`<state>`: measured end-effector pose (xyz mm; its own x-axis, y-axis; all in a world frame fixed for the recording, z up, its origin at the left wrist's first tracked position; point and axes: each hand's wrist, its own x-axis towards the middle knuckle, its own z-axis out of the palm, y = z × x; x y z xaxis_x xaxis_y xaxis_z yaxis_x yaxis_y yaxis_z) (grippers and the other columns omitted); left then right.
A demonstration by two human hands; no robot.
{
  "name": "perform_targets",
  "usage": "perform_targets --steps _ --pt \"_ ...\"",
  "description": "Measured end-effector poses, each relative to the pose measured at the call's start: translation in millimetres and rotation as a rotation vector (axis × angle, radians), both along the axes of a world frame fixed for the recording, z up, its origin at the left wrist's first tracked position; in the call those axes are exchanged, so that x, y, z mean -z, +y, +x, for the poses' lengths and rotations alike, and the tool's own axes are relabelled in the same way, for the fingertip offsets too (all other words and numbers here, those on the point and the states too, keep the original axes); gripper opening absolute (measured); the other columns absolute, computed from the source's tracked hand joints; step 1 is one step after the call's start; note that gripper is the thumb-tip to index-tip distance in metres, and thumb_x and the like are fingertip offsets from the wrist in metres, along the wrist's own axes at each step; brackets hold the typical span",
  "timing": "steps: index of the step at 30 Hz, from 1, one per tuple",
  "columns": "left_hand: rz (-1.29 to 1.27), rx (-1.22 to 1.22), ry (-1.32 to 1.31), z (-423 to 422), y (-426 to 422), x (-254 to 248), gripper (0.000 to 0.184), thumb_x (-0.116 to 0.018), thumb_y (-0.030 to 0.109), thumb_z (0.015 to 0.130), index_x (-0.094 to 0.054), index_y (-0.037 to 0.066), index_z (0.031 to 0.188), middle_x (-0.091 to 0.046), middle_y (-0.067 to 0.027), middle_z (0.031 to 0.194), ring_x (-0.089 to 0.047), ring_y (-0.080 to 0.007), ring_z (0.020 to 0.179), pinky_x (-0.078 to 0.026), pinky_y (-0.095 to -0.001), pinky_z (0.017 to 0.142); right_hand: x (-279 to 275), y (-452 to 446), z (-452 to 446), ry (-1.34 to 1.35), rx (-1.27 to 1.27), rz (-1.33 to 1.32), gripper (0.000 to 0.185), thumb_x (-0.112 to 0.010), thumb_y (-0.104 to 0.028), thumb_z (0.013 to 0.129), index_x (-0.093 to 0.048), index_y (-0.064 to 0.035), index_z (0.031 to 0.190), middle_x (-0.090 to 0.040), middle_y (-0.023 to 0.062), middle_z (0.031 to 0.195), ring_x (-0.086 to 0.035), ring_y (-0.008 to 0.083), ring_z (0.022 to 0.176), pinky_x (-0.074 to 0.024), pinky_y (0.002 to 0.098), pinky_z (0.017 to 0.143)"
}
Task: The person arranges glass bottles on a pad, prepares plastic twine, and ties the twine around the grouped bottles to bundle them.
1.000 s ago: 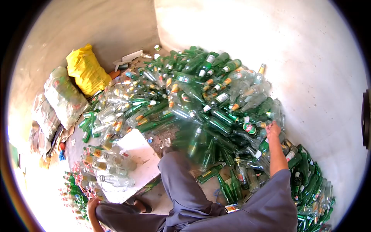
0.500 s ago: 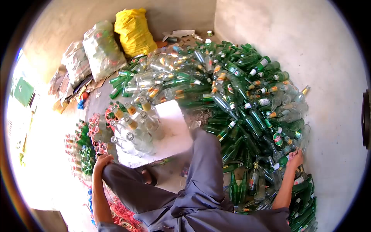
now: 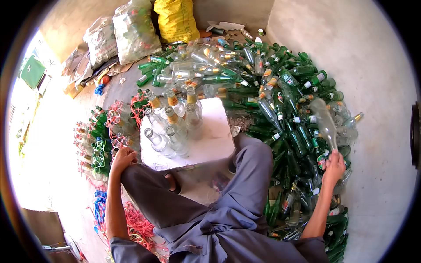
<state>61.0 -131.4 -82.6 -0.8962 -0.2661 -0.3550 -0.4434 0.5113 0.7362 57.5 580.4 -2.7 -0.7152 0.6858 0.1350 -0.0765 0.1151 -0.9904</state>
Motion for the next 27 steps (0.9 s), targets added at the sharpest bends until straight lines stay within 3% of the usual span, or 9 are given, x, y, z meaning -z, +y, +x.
perform_targets --steps 3,5,7,9,11,13,15,18,27 --pt "-0.079 0.102 0.013 -1 5 -8 0.023 -0.059 0.021 0.088 -0.061 -0.002 0.092 -0.066 -0.0084 0.074 -0.062 -0.0129 0.064 -0.050 -0.0269 0.062 -38 -61 -23 -0.155 -0.173 0.315 0.020 -0.059 -0.021 0.095 -0.063 -0.0014 0.091 -0.045 -0.0046 0.062 -0.042 0.0049 0.052 -0.0349 0.0243 0.041" --pt "-0.087 0.121 0.070 1 3 2 0.023 -0.060 0.021 0.088 -0.061 -0.001 0.091 -0.066 -0.0075 0.073 -0.061 -0.0124 0.064 -0.050 -0.0270 0.063 -31 -84 -45 -0.037 -0.305 0.673 0.022 -0.061 -0.021 0.094 -0.062 0.0005 0.089 -0.049 -0.0040 0.062 -0.043 0.0064 0.049 -0.0342 0.0287 0.041" --pt "-0.132 0.129 0.093 4 3 2 0.022 -0.059 0.021 0.088 -0.061 -0.001 0.089 -0.065 -0.0066 0.072 -0.061 -0.0119 0.064 -0.050 -0.0269 0.063 -42 -130 -54 0.011 -0.469 0.769 0.021 -0.063 -0.018 0.091 -0.061 0.0020 0.086 -0.053 0.0018 0.058 -0.046 0.0097 0.046 -0.0349 0.0321 0.042" --pt "-0.212 0.130 0.082 7 13 -12 0.021 -0.059 0.020 0.089 -0.061 -0.001 0.088 -0.064 -0.0059 0.071 -0.060 -0.0114 0.064 -0.050 -0.0266 0.063 -43 -162 -60 -0.090 -0.594 0.881 0.017 -0.066 -0.016 0.089 -0.063 0.0008 0.088 -0.057 0.0037 0.059 -0.047 0.0067 0.048 -0.0358 0.0277 0.043" --pt "-0.183 0.074 0.079 8 12 -12 0.021 -0.059 0.020 0.089 -0.062 -0.001 0.086 -0.064 -0.0056 0.071 -0.060 -0.0110 0.064 -0.049 -0.0264 0.062 -51 -197 -60 -0.196 -0.734 0.911 0.018 -0.068 -0.016 0.086 -0.061 0.0014 0.085 -0.055 0.0111 0.056 -0.049 0.0098 0.047 -0.0376 0.0290 0.044" --pt "-0.151 0.027 0.084 12 11 -11 0.021 -0.059 0.020 0.089 -0.062 -0.001 0.086 -0.064 -0.0055 0.070 -0.060 -0.0106 0.064 -0.049 -0.0262 0.062 -32 -222 -65 -0.005 -0.823 0.905 0.019 -0.069 -0.015 0.085 -0.059 0.0014 0.083 -0.055 0.0148 0.057 -0.053 0.0180 0.046 -0.0400 0.0327 0.045" --pt "-0.117 -0.004 0.102 13 10 -10 0.021 -0.059 0.020 0.089 -0.062 0.000 0.086 -0.064 -0.0053 0.070 -0.060 -0.0101 0.063 -0.048 -0.0259 0.061 -25 -244 -67 0.004 -0.909 0.946 0.025 -0.069 -0.015 0.083 -0.050 0.0004 0.075 -0.057 0.0195 0.059 -0.059 0.0376 0.054 -0.0436 0.0411 0.048" --pt "-0.054 -0.048 0.138 17 14 -15 0.023 -0.060 0.018 0.087 -0.064 -0.005 0.087 -0.066 -0.0086 0.070 -0.062 -0.0120 0.064 -0.048 -0.0268 0.062 -16 -271 -67 0.017 -0.985 0.997 0.027 -0.068 -0.018 0.082 -0.050 0.0008 0.075 -0.057 0.0222 0.061 -0.060 0.0414 0.061 -0.0464 0.0469 0.053" --pt "-0.087 -0.044 0.143 18 18 -23 0.021 -0.060 0.016 0.088 -0.064 -0.004 0.085 -0.065 -0.0071 0.068 -0.060 -0.0106 0.063 -0.048 -0.0258 0.062 -2 -320 -80 0.006 -1.032 1.021 0.027 -0.069 -0.020 0.081 -0.054 0.0023 0.079 -0.058 0.0214 0.060 -0.061 0.0415 0.060 -0.0485 0.0473 0.056"
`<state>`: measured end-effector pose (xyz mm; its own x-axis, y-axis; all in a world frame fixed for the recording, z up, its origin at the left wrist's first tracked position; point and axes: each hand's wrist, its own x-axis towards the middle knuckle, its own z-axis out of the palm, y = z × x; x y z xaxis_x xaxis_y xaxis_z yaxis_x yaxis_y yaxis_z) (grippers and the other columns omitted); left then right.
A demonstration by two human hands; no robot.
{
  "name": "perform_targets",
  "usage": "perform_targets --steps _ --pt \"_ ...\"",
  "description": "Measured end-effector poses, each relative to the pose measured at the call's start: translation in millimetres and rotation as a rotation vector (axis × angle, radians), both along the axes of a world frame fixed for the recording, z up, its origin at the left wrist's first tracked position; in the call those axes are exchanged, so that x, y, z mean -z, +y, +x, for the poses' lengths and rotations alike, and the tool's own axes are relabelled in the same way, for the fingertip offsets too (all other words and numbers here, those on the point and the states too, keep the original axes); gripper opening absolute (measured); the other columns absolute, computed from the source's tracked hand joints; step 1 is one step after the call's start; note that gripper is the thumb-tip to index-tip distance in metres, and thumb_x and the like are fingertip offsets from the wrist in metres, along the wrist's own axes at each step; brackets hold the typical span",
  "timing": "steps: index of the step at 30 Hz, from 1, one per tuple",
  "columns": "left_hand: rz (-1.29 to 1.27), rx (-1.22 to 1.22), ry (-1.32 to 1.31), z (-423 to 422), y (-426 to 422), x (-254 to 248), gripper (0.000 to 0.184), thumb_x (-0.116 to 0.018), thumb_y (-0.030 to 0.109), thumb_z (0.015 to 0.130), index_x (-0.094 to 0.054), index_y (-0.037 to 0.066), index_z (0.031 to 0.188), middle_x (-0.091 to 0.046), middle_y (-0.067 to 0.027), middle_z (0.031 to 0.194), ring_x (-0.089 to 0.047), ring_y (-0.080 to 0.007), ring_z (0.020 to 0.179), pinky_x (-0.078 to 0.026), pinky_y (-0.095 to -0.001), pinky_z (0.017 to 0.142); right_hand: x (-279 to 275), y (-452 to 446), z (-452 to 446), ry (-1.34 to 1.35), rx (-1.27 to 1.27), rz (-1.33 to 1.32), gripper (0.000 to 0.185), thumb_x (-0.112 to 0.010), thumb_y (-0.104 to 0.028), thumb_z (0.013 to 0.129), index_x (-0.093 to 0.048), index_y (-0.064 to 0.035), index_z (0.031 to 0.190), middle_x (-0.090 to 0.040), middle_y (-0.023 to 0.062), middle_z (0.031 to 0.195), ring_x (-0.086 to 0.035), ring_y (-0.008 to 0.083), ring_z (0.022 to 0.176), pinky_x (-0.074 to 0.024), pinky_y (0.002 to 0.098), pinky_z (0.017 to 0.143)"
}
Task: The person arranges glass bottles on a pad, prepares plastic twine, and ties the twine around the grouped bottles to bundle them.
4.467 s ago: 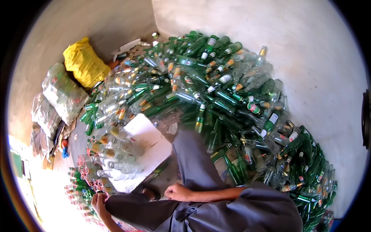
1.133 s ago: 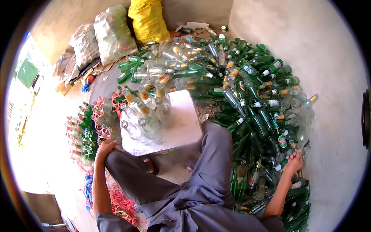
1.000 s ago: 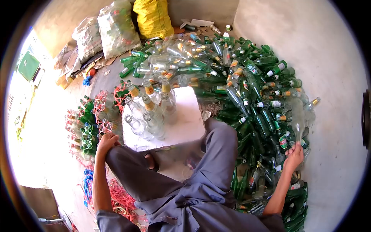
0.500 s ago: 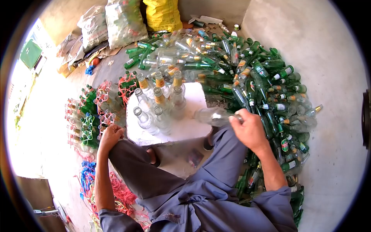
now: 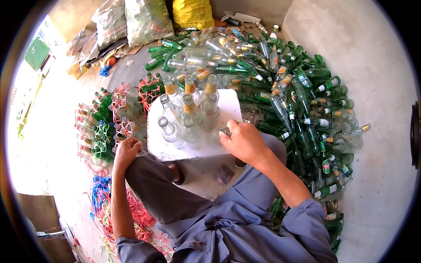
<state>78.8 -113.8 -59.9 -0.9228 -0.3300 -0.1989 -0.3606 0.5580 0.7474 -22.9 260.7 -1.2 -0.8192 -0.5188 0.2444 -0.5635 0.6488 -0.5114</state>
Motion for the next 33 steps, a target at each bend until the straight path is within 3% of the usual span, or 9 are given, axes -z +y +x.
perform_targets --steps 10,16,17,21,24,26,28,29,33 --pt "0.032 -0.007 -0.034 -2 -5 4 0.023 -0.059 0.021 0.088 -0.065 -0.002 0.089 -0.066 -0.0067 0.070 -0.062 -0.0116 0.064 -0.048 -0.0263 0.061 31 -19 -17 0.060 0.132 -0.158 0.035 -0.074 -0.029 0.078 -0.056 0.0008 0.081 -0.058 0.0204 0.058 -0.060 0.0411 0.058 -0.0486 0.0457 0.054" --pt "0.017 0.008 -0.023 -1 -9 10 0.023 -0.058 0.021 0.088 -0.065 -0.001 0.089 -0.066 -0.0075 0.070 -0.062 -0.0126 0.062 -0.048 -0.0275 0.059 67 -17 -4 0.112 0.223 -0.148 0.044 -0.076 -0.034 0.075 -0.063 0.0009 0.099 -0.065 0.0175 0.079 -0.064 0.0364 0.071 -0.0513 0.0434 0.063" --pt "0.001 0.011 -0.003 0 -7 9 0.023 -0.059 0.021 0.088 -0.065 -0.001 0.088 -0.066 -0.0083 0.071 -0.062 -0.0131 0.063 -0.049 -0.0278 0.059 73 -15 0 0.007 0.258 -0.143 0.052 -0.076 -0.034 0.074 -0.061 0.0014 0.109 -0.064 0.0177 0.091 -0.064 0.0354 0.079 -0.0512 0.0424 0.071" --pt "-0.052 0.088 0.068 -2 -4 4 0.022 -0.059 0.019 0.084 -0.064 -0.002 0.086 -0.064 -0.0075 0.072 -0.062 -0.0141 0.066 -0.048 -0.0276 0.059 94 -1 18 -0.214 0.281 -0.248 0.059 -0.072 -0.027 0.076 -0.054 0.0050 0.121 -0.061 0.0225 0.101 -0.061 0.0364 0.094 -0.0494 0.0425 0.079" --pt "0.271 -0.112 0.078 -9 24 -16 0.026 -0.061 0.027 0.089 -0.064 0.005 0.102 -0.066 -0.0027 0.086 -0.063 -0.0110 0.083 -0.047 -0.0239 0.067 143 1 25 -0.300 0.276 -0.349 0.057 -0.064 -0.021 0.080 -0.050 0.0069 0.127 -0.059 0.0268 0.113 -0.059 0.0390 0.101 -0.0469 0.0421 0.087" --pt "0.544 -0.245 0.230 -16 24 5 0.033 -0.060 0.032 0.093 -0.061 0.007 0.114 -0.067 -0.0036 0.100 -0.063 -0.0124 0.095 -0.046 -0.0258 0.075 169 -12 32 -0.261 0.389 -0.524 0.048 -0.057 -0.021 0.080 -0.052 0.0061 0.119 -0.061 0.0295 0.097 -0.060 0.0421 0.091 -0.0479 0.0446 0.084" --pt "0.728 -0.292 0.266 -19 26 25 0.040 -0.056 0.036 0.096 -0.057 0.007 0.123 -0.065 -0.0055 0.112 -0.060 -0.0146 0.106 -0.043 -0.0299 0.085 179 -13 29 -0.593 0.343 -0.640 0.041 -0.049 -0.025 0.086 -0.055 0.0057 0.113 -0.061 0.0312 0.090 -0.060 0.0417 0.091 -0.0464 0.0455 0.079" --pt "0.809 -0.314 0.223 -21 29 33 0.044 -0.054 0.037 0.096 -0.054 0.005 0.128 -0.062 -0.0075 0.121 -0.057 -0.0167 0.113 -0.040 -0.0338 0.092 184 -14 26 -0.670 0.326 -0.675 0.053 -0.044 -0.033 0.092 -0.053 0.0102 0.120 -0.064 0.0279 0.103 -0.059 0.0369 0.100 -0.0418 0.0382 0.093" --pt "0.981 -0.407 0.186 -20 40 84 0.058 -0.054 0.046 0.093 -0.047 0.003 0.133 -0.050 -0.0118 0.135 -0.044 -0.0222 0.126 -0.036 -0.0361 0.098 187 -31 22 -0.666 0.456 -0.809 0.055 -0.036 -0.037 0.099 -0.052 0.0103 0.123 -0.061 0.0255 0.117 -0.057 0.0341 0.110 -0.0394 0.0359 0.098"
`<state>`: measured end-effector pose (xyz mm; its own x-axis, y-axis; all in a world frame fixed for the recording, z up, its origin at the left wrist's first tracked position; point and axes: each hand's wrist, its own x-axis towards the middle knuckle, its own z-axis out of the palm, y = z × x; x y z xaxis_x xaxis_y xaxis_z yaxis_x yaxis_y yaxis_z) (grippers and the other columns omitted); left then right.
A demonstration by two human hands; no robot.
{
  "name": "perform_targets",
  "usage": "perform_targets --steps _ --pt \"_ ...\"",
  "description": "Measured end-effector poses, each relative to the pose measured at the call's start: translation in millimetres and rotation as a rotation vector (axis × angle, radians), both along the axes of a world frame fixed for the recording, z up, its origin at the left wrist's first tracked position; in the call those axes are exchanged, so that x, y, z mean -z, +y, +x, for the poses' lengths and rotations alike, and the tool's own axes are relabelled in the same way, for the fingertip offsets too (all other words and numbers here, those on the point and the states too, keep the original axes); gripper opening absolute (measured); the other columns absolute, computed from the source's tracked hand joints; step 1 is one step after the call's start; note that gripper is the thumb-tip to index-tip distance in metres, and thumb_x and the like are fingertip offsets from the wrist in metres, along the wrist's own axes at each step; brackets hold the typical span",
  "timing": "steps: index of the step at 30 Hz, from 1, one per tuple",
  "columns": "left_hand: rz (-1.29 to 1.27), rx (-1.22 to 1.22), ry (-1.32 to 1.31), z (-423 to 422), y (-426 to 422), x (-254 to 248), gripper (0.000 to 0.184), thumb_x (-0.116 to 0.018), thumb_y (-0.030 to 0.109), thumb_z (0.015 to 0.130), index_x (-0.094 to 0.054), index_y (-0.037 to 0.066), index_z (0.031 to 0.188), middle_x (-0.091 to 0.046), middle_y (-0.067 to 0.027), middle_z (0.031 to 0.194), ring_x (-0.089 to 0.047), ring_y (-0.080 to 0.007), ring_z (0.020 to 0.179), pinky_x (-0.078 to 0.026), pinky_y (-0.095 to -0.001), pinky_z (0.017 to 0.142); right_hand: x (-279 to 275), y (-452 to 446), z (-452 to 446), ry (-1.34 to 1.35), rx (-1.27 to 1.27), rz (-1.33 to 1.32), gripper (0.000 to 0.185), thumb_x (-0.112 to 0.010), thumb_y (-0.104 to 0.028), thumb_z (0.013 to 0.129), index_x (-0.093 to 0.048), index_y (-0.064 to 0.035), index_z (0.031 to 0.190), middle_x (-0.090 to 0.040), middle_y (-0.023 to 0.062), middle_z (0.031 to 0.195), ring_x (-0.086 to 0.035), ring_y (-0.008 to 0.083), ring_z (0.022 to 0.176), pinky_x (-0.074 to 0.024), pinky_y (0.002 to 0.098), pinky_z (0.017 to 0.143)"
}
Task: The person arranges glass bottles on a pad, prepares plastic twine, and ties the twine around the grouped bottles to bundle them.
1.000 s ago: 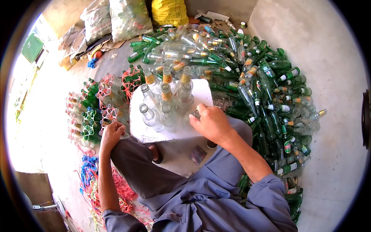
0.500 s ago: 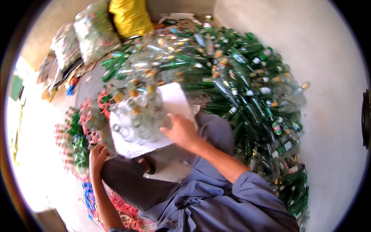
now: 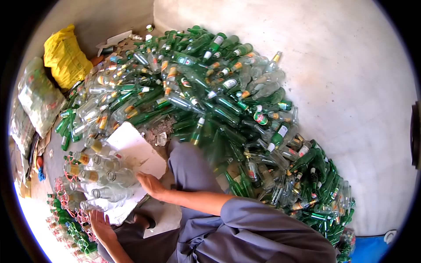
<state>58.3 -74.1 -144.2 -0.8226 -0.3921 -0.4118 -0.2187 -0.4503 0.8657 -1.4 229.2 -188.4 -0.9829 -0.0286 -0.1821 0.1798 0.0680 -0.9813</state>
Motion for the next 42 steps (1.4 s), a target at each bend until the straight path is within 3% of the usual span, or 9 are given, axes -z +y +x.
perform_targets --steps 4,7,17,29,34,37,40,41,42 --pt "0.096 -0.095 -0.118 -5 40 -2 0.049 -0.045 0.044 0.097 -0.041 0.022 0.140 -0.050 0.0010 0.134 -0.046 -0.0177 0.121 -0.038 -0.0353 0.095 25 -19 -4 0.012 0.083 0.025 0.060 -0.032 -0.044 0.101 -0.053 0.0068 0.125 -0.057 0.0281 0.123 -0.054 0.0371 0.118 -0.0388 0.0375 0.100" --pt "0.075 -0.150 -0.079 -12 57 3 0.051 -0.045 0.047 0.097 -0.041 0.016 0.138 -0.049 -0.0005 0.135 -0.043 -0.0169 0.123 -0.035 -0.0364 0.096 22 -22 0 -0.047 0.108 0.019 0.067 -0.032 -0.052 0.099 -0.052 0.0076 0.121 -0.059 0.0325 0.111 -0.055 0.0432 0.111 -0.0403 0.0431 0.095" --pt "0.056 -0.162 -0.103 -13 66 7 0.053 -0.033 0.050 0.099 -0.039 0.016 0.140 -0.042 0.0023 0.146 -0.034 -0.0179 0.134 -0.035 -0.0375 0.099 11 -23 2 -0.046 0.005 0.039 0.062 -0.035 -0.046 0.100 -0.047 0.0076 0.129 -0.054 0.0310 0.125 -0.051 0.0408 0.119 -0.0402 0.0413 0.100" --pt "0.120 -0.212 -0.115 -9 55 8 0.053 -0.046 0.047 0.095 -0.041 0.015 0.137 -0.045 -0.0057 0.140 -0.043 -0.0216 0.127 -0.036 -0.0376 0.099 14 -25 4 -0.089 0.097 0.013 0.054 -0.037 -0.041 0.100 -0.054 0.0040 0.124 -0.055 0.0259 0.127 -0.051 0.0379 0.121 -0.0380 0.0393 0.102" --pt "-0.129 -0.191 0.032 6 56 -8 0.055 -0.047 0.039 0.096 -0.041 0.006 0.140 -0.044 -0.0132 0.141 -0.040 -0.0245 0.132 -0.036 -0.0379 0.100 21 -25 4 -0.085 0.105 0.054 0.053 -0.037 -0.040 0.100 -0.055 0.0051 0.122 -0.058 0.0256 0.123 -0.052 0.0386 0.118 -0.0389 0.0396 0.100" --pt "-0.331 -0.184 0.177 21 62 -40 0.045 -0.048 0.028 0.097 -0.048 0.002 0.134 -0.046 -0.0148 0.141 -0.044 -0.0268 0.130 -0.036 -0.0394 0.102 60 -31 4 0.164 0.040 0.215 0.050 -0.036 -0.037 0.100 -0.056 0.0049 0.119 -0.059 0.0260 0.119 -0.053 0.0392 0.116 -0.0399 0.0404 0.099" --pt "-0.756 -0.116 0.337 58 86 -94 0.045 -0.057 0.016 0.093 -0.048 -0.001 0.133 -0.049 -0.0160 0.138 -0.045 -0.0288 0.129 -0.036 -0.0417 0.105 28 -11 13 -0.026 -0.067 0.161 0.049 -0.034 -0.036 0.101 -0.056 0.0028 0.121 -0.057 0.0275 0.121 -0.053 0.0403 0.114 -0.0396 0.0424 0.100" --pt "-0.880 -0.120 0.416 67 94 -105 0.046 -0.060 0.014 0.091 -0.048 -0.002 0.132 -0.050 -0.0169 0.137 -0.045 -0.0298 0.129 -0.035 -0.0424 0.106 40 -15 16 0.114 0.040 0.237 0.051 -0.032 -0.036 0.100 -0.058 0.0041 0.117 -0.059 0.0281 0.118 -0.054 0.0407 0.114 -0.0397 0.0440 0.100" --pt "-1.085 -0.154 0.410 80 96 -113 0.046 -0.061 0.015 0.091 -0.048 -0.003 0.131 -0.050 -0.0177 0.137 -0.045 -0.0314 0.128 -0.035 -0.0435 0.107 5 -6 16 -0.093 0.013 0.146 0.051 -0.032 -0.036 0.100 -0.058 0.0046 0.117 -0.059 0.0297 0.117 -0.054 0.0414 0.114 -0.0405 0.0428 0.099"
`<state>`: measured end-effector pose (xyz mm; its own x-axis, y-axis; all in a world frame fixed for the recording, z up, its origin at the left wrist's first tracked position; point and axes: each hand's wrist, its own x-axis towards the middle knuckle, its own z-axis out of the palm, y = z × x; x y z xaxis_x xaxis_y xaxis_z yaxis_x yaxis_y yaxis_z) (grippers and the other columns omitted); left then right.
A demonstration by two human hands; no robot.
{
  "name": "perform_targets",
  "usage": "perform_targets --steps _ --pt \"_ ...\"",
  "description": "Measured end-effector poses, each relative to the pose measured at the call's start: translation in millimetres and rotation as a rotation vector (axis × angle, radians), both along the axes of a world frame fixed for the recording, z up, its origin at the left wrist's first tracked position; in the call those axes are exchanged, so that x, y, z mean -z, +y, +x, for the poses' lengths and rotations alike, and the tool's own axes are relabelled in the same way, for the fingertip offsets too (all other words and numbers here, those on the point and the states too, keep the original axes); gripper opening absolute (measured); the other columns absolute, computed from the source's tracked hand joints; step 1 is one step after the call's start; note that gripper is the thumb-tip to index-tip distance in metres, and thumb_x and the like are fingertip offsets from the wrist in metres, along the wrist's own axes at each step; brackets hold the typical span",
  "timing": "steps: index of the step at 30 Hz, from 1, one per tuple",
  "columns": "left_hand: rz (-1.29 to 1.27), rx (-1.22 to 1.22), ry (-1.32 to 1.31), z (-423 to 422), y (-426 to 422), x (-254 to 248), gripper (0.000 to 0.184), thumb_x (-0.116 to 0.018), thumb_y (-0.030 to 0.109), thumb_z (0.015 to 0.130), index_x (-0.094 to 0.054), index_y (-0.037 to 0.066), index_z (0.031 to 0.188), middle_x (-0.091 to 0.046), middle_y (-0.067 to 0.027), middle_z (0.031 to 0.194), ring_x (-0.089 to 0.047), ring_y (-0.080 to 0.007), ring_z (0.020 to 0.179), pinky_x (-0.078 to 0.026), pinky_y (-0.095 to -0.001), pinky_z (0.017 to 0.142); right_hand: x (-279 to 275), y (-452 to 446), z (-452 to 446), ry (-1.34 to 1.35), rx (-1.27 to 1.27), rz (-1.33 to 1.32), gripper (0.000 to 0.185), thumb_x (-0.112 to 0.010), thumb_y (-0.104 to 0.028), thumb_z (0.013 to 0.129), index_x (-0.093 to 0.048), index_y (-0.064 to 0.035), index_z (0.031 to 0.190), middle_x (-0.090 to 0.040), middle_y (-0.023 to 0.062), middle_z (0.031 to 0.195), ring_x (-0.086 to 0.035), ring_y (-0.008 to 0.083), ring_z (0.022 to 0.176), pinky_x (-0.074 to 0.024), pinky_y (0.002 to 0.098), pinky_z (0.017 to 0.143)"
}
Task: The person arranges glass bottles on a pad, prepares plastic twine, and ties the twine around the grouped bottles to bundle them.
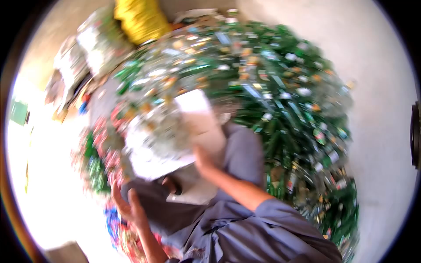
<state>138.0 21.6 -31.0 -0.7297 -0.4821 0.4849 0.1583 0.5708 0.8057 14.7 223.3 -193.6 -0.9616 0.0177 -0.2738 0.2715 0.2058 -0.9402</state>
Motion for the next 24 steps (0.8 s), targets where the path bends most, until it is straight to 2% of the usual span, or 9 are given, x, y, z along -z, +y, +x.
perform_targets --steps 3,5,7,9,11,14,18,23,24 --pt "-0.497 -0.149 -0.075 38 -15 -10 0.048 -0.061 0.021 0.092 -0.047 -0.003 0.132 -0.050 -0.0192 0.137 -0.043 -0.0325 0.130 -0.030 -0.0434 0.110 7 3 -6 -0.125 0.024 -0.018 0.052 -0.037 -0.039 0.099 -0.059 0.0058 0.116 -0.063 0.0259 0.113 -0.058 0.0351 0.104 -0.0422 0.0423 0.093" --pt "-0.407 -0.276 -0.179 68 -28 18 0.046 -0.060 0.021 0.093 -0.048 -0.003 0.130 -0.050 -0.0196 0.137 -0.044 -0.0328 0.130 -0.030 -0.0426 0.110 21 4 -7 -0.137 0.086 -0.154 0.052 -0.040 -0.039 0.098 -0.059 0.0065 0.114 -0.065 0.0235 0.107 -0.060 0.0309 0.100 -0.0448 0.0390 0.088" --pt "0.048 -0.341 -0.127 87 -24 38 0.031 -0.057 0.011 0.094 -0.054 -0.003 0.122 -0.056 -0.0163 0.127 -0.047 -0.0254 0.125 -0.035 -0.0381 0.106 34 12 -12 -0.224 0.091 -0.214 0.050 -0.049 -0.050 0.094 -0.060 -0.0032 0.105 -0.058 0.0067 0.097 -0.056 0.0193 0.093 -0.0481 0.0357 0.074" --pt "0.426 -0.428 -0.131 115 -27 56 0.023 -0.053 0.007 0.096 -0.058 -0.003 0.116 -0.060 -0.0124 0.121 -0.052 -0.0189 0.116 -0.038 -0.0334 0.103 18 13 -10 -0.270 0.134 -0.287 0.057 -0.050 -0.053 0.093 -0.056 -0.0034 0.120 -0.058 0.0085 0.114 -0.056 0.0231 0.105 -0.0467 0.0359 0.080" --pt "0.610 -0.435 -0.076 132 -24 62 0.018 -0.052 0.006 0.096 -0.061 -0.003 0.109 -0.063 -0.0110 0.115 -0.056 -0.0166 0.107 -0.040 -0.0306 0.100 27 19 -12 -0.289 0.126 -0.375 0.065 -0.049 -0.056 0.092 -0.051 -0.0043 0.131 -0.055 0.0100 0.128 -0.054 0.0255 0.115 -0.0435 0.0358 0.086" --pt "0.646 -0.365 0.014 131 -20 35 0.016 -0.055 0.007 0.095 -0.060 -0.003 0.107 -0.063 -0.0150 0.115 -0.058 -0.0196 0.109 -0.040 -0.0326 0.101 21 21 -16 -0.322 0.120 -0.353 0.073 -0.048 -0.061 0.090 -0.046 -0.0051 0.137 -0.053 0.0111 0.134 -0.052 0.0263 0.118 -0.0404 0.0370 0.090" --pt "0.508 -0.220 0.279 112 -21 -26 0.030 -0.062 0.019 0.092 -0.056 -0.002 0.113 -0.062 -0.0196 0.115 -0.058 -0.0261 0.110 -0.041 -0.0375 0.100 20 23 -20 -0.358 0.112 -0.314 0.073 -0.047 -0.061 0.090 -0.044 -0.0039 0.137 -0.055 0.0106 0.131 -0.054 0.0245 0.114 -0.0409 0.0362 0.088" --pt "0.590 0.375 0.606 94 -16 -100 0.051 -0.064 0.041 0.088 -0.054 0.000 0.116 -0.065 -0.0212 0.102 -0.058 -0.0302 0.102 -0.043 -0.0419 0.091 23 22 -24 -0.319 0.113 -0.235 0.070 -0.045 -0.057 0.093 -0.045 -0.0007 0.134 -0.061 0.0094 0.121 -0.058 0.0222 0.104 -0.0443 0.0329 0.079" --pt "0.560 0.431 0.637 91 -14 -112 0.047 -0.064 0.041 0.089 -0.054 0.005 0.117 -0.065 -0.0143 0.103 -0.057 -0.0272 0.101 -0.043 -0.0412 0.089 23 21 -25 -0.322 0.113 -0.230 0.070 -0.045 -0.057 0.093 -0.046 -0.0006 0.134 -0.061 0.0095 0.121 -0.058 0.0222 0.104 -0.0445 0.0330 0.079"
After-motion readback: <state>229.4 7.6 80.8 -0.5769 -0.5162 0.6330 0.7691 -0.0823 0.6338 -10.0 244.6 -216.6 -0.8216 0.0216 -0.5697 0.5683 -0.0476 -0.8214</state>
